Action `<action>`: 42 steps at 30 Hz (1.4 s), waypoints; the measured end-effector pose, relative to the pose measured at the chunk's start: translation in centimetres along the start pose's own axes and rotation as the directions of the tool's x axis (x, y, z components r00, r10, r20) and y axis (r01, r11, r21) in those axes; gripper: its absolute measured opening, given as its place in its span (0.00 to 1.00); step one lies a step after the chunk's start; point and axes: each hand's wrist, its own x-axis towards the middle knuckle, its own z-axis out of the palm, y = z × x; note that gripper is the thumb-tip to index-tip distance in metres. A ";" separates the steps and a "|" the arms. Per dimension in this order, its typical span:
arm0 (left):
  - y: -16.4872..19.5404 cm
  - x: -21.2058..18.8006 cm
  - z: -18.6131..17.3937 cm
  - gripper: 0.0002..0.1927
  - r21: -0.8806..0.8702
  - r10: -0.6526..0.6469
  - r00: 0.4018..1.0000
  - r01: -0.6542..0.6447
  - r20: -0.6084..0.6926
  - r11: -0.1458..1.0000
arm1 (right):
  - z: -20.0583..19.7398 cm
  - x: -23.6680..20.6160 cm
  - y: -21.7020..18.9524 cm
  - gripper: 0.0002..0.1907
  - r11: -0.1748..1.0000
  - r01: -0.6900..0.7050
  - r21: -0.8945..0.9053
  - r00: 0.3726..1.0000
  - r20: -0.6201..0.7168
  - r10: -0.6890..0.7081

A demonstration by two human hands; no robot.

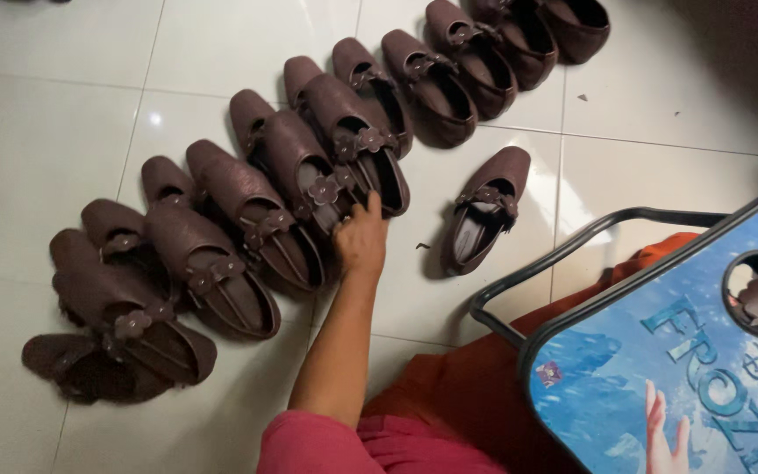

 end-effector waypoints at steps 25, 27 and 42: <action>-1.7 -0.2 0.0 0.25 -0.274 0.115 0.987 -0.082 0.109 0.958 | -0.2 -2.2 0.4 0.33 0.993 0.120 0.008 0.992 0.026 -0.120; -1.9 -0.7 0.1 0.25 -0.350 0.122 0.992 -0.110 0.013 0.930 | -0.4 -2.4 0.0 0.34 0.990 0.144 -0.010 0.989 0.021 -0.143; 3.7 0.4 -14.2 0.15 -0.641 0.450 0.719 -0.687 -0.530 0.342 | -0.9 -4.9 1.1 0.33 0.964 0.261 0.057 0.963 0.058 -0.264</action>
